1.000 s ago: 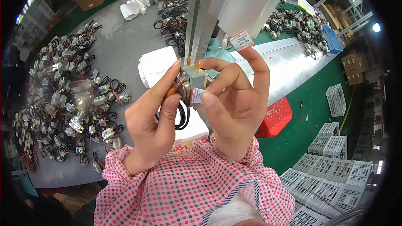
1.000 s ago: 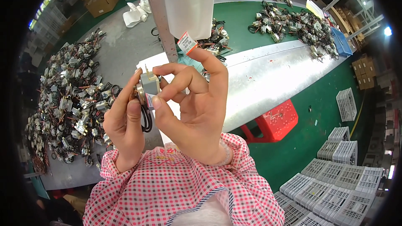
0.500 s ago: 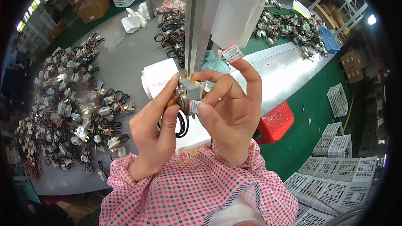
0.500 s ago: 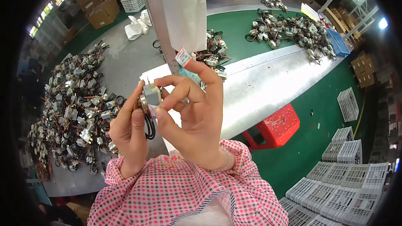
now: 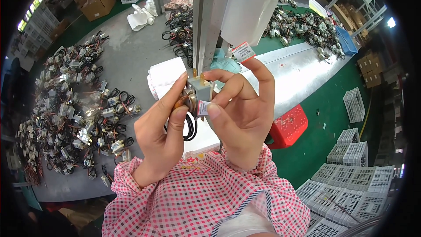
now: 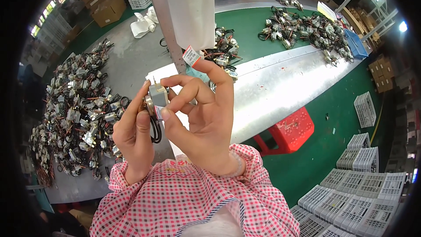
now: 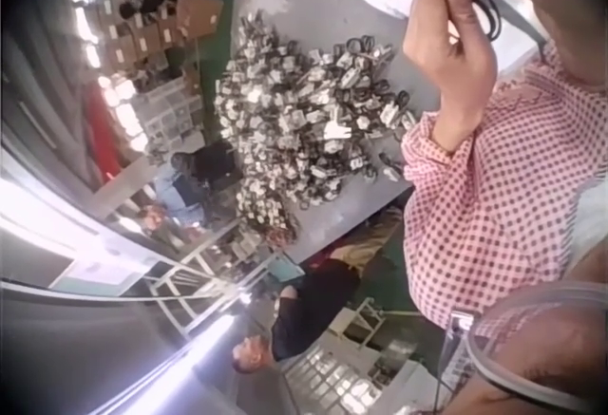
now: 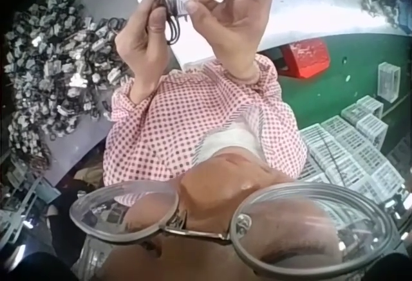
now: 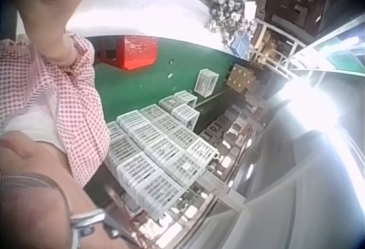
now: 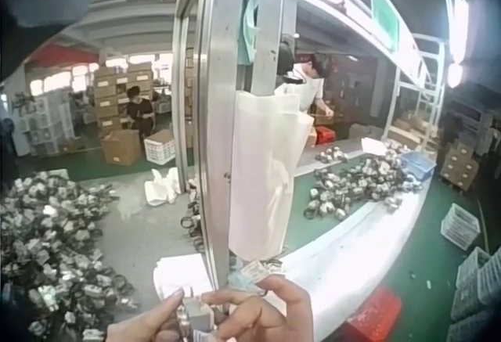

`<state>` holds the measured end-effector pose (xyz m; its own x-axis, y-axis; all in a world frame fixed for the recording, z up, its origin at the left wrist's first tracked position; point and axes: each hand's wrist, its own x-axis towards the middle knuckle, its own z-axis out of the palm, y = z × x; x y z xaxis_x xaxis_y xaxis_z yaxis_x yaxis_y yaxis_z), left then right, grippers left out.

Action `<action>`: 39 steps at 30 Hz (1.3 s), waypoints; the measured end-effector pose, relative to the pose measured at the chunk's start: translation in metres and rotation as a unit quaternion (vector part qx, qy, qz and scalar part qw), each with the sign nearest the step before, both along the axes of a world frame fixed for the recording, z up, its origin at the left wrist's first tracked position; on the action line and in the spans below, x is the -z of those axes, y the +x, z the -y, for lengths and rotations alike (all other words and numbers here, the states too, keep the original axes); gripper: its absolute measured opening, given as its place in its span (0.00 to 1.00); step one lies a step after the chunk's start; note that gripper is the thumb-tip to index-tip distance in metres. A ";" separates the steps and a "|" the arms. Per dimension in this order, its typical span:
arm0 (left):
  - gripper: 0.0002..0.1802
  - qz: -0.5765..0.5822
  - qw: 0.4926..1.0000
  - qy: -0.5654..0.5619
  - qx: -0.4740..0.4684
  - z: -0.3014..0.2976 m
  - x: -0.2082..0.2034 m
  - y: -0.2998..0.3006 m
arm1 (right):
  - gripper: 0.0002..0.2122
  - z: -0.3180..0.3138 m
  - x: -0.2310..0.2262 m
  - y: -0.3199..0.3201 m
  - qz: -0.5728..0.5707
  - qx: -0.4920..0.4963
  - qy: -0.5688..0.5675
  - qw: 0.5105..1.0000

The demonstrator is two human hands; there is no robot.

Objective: Applying adhesive labels to small electronic motors at a production workbench.

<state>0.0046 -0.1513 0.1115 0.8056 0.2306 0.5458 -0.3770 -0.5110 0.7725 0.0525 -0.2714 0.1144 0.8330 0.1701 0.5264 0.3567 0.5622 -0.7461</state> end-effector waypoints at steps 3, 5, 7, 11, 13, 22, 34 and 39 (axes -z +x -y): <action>0.17 0.010 1.000 -0.005 0.002 0.000 0.003 0.002 | 0.33 0.000 0.002 0.002 0.002 0.000 -0.014 1.000; 0.17 0.001 1.000 -0.010 0.003 0.001 0.000 0.001 | 0.33 0.001 0.000 0.001 -0.007 -0.002 -0.003 1.000; 0.17 0.004 1.000 -0.015 0.007 0.001 0.003 0.002 | 0.33 0.001 0.001 0.001 -0.009 0.000 -0.003 1.000; 0.17 0.006 1.000 -0.022 -0.001 -0.001 0.003 -0.001 | 0.33 0.000 0.001 0.000 -0.004 -0.005 -0.012 1.000; 0.17 0.009 1.000 -0.020 0.001 0.000 0.004 0.000 | 0.33 0.000 0.001 0.000 -0.007 -0.004 -0.009 1.000; 0.17 0.003 1.000 -0.011 -0.010 0.000 0.002 -0.001 | 0.33 -0.001 0.000 0.001 0.003 0.000 -0.014 1.000; 0.17 0.014 1.000 -0.017 -0.011 0.001 0.007 0.001 | 0.32 -0.002 0.000 0.000 -0.030 0.001 0.007 1.000; 0.18 -0.020 0.999 -0.032 -0.024 0.001 0.003 -0.001 | 0.31 -0.005 0.003 0.004 -0.013 -0.009 0.003 1.000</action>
